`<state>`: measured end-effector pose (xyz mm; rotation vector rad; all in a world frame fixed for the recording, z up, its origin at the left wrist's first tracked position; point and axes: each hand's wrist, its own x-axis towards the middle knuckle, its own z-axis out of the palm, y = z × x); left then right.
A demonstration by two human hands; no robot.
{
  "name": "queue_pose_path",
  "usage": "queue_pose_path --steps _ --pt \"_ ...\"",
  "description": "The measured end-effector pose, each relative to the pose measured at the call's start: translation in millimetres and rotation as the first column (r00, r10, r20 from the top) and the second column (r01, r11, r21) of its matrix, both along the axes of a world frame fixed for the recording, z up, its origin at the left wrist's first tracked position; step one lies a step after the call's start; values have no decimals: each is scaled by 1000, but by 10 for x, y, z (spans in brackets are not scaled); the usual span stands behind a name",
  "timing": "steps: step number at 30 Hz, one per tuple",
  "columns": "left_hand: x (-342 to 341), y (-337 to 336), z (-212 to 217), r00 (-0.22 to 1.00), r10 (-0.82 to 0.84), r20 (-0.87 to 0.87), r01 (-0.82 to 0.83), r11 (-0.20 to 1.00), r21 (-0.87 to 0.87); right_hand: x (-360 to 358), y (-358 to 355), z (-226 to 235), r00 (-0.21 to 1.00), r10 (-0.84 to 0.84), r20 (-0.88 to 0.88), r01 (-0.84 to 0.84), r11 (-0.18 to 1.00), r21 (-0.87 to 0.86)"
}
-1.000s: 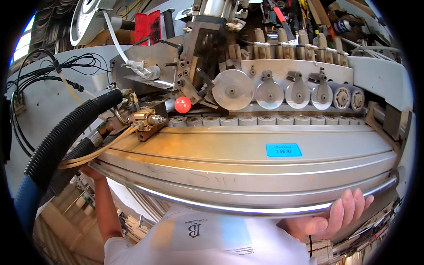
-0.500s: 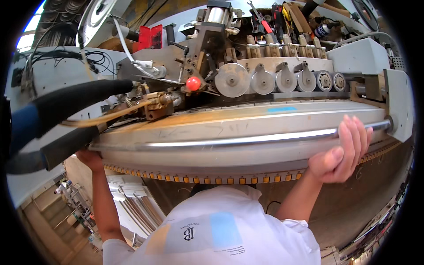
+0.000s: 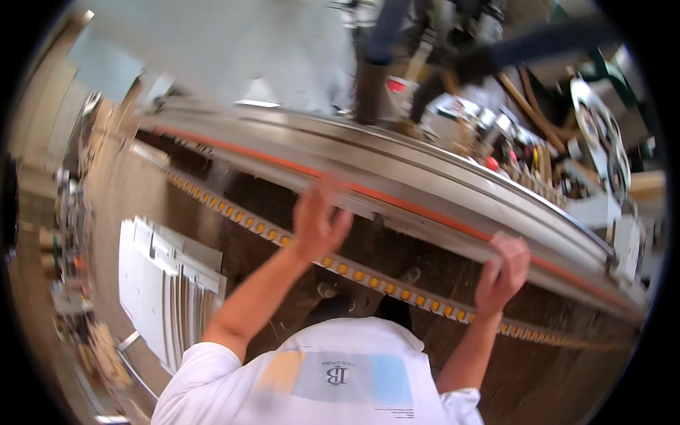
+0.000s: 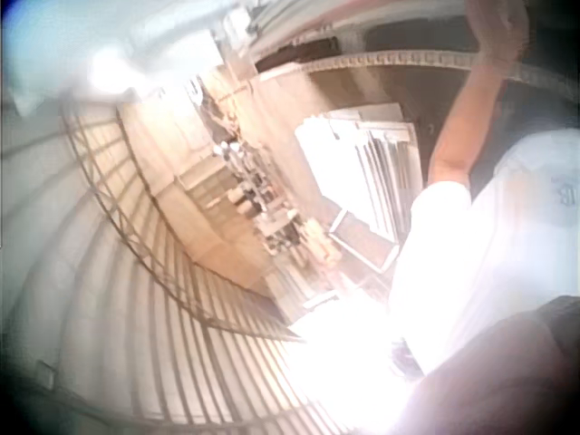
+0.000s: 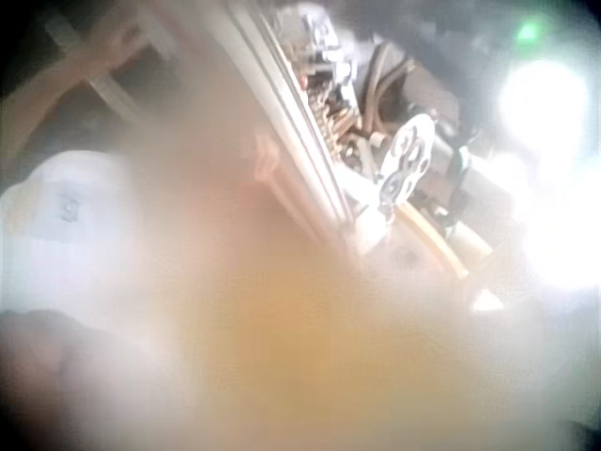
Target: The person repeatedly picks up white rectangular panels from a stack, places them onto a conveyor belt for processing, and then stacks the processed panels onto a separate pile. The task involves handling the panels one at a time in a continuous loop.
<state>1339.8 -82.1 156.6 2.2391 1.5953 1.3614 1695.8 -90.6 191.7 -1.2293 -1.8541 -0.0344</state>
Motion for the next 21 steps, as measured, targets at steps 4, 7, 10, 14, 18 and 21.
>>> queue_pose_path --steps 4,7,10,14,18,21 --pt "-548 -1543 -793 981 -48 189 135 866 -482 -1264 -484 -266 955 294 31 -280 934 -219" --pt "-1239 -2905 -1590 989 42 139 81 635 -768 -2049 -697 -576 901 431 -54 -420 832 -363" --pt "-1799 -4206 -1968 868 480 128 -83 395 -915 -2719 -752 -933 878 440 -189 -458 659 -596" --pt "-2599 -5016 -1624 719 678 -152 -340 154 -928 -3683 -667 -1084 741 672 4 -475 528 -705" --pt "-3010 -5184 -1814 532 841 -93 -418 166 -893 -4614 -534 -1077 627 778 -28 -579 442 -685" --pt "-3072 -4911 -2175 522 853 -14 -454 264 -851 -5308 -443 -1088 565 823 -58 -599 360 -716"
